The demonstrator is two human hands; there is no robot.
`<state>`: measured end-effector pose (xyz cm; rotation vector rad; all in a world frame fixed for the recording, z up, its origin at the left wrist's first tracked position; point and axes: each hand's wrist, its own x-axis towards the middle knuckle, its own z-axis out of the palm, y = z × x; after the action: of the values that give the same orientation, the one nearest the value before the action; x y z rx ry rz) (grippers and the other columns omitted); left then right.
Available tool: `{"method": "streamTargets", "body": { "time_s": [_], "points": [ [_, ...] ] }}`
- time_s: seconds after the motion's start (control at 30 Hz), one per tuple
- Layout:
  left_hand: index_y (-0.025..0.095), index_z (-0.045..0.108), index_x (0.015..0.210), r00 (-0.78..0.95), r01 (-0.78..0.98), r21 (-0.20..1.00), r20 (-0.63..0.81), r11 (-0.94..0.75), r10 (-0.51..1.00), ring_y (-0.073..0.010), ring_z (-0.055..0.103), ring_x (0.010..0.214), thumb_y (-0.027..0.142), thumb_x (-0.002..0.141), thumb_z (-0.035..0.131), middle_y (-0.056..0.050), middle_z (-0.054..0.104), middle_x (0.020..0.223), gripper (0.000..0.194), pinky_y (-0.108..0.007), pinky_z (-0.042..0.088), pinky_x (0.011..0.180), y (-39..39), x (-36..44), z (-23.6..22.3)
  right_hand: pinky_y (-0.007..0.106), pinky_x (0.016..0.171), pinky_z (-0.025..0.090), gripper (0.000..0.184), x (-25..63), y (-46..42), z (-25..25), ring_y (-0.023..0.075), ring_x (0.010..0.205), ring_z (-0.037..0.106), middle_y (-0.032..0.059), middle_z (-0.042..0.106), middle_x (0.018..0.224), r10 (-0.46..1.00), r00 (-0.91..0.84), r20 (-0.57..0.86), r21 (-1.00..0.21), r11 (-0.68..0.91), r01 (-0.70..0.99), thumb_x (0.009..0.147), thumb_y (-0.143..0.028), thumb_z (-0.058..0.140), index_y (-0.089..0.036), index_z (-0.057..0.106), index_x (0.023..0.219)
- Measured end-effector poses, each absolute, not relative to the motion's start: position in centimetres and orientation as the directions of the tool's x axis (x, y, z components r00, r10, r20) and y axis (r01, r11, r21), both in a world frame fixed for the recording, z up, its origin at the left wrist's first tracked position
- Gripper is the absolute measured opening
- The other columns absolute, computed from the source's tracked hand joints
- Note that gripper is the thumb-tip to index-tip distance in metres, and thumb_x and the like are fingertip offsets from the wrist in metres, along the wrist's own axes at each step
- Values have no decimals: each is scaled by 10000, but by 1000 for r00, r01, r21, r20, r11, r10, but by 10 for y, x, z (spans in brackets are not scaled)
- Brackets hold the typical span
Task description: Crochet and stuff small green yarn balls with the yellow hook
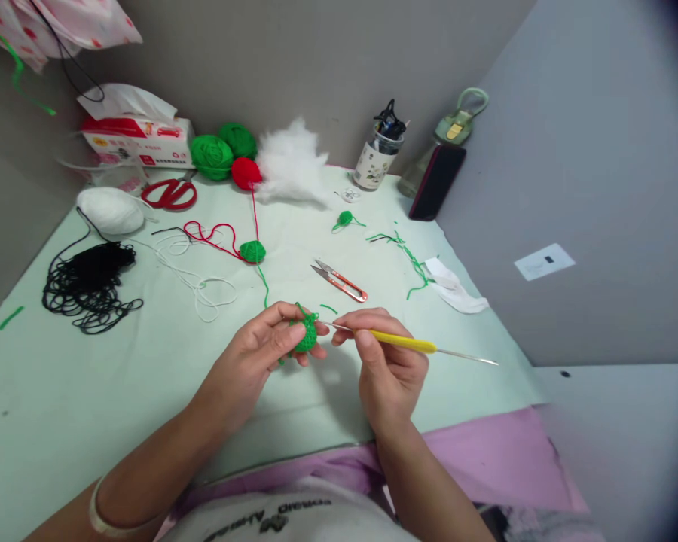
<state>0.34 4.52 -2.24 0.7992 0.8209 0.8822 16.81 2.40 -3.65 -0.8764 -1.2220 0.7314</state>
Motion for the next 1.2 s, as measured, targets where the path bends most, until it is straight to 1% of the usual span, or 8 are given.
{"method": "streamTargets", "body": {
  "time_s": [0.43,0.63,0.77,0.9,1.2],
  "points": [
    [202,659,945,385,-319,865,-254,387,887,-139,681,776,372,913,732,-16,767,962,188,-283,472,740,46,4,-21,338,708,565,217,169,21,-36,161,767,678,38,725,925,871,188,455,-887,461,8,983,-130,611,-246,787,1036],
    [205,663,937,378,-329,863,-252,383,891,-148,685,777,369,899,747,-13,759,929,188,-287,476,742,45,3,-22,342,709,564,223,169,21,-36,164,770,678,38,728,930,870,183,457,-886,463,14,982,-121,607,-246,785,1033],
    [214,669,936,377,-320,868,-252,381,891,-145,684,781,367,906,739,6,739,876,171,-279,481,744,46,3,-22,353,718,564,242,169,22,-37,175,794,681,39,738,943,855,167,491,-871,486,75,976,-98,604,-248,775,1057],
    [213,670,934,377,-318,865,-260,389,889,-145,679,782,362,905,742,10,719,844,168,-277,488,753,46,3,-20,369,767,577,282,169,20,-38,195,878,706,42,754,968,825,126,551,-831,528,176,968,-59,594,-247,761,1095],
    [228,690,988,421,-324,862,-237,389,876,-133,656,798,369,922,734,20,698,856,161,-264,481,788,44,3,-24,365,794,585,296,169,20,-38,195,928,715,39,773,987,824,98,558,-823,534,196,972,-58,594,-264,761,1104]
  ]
}}
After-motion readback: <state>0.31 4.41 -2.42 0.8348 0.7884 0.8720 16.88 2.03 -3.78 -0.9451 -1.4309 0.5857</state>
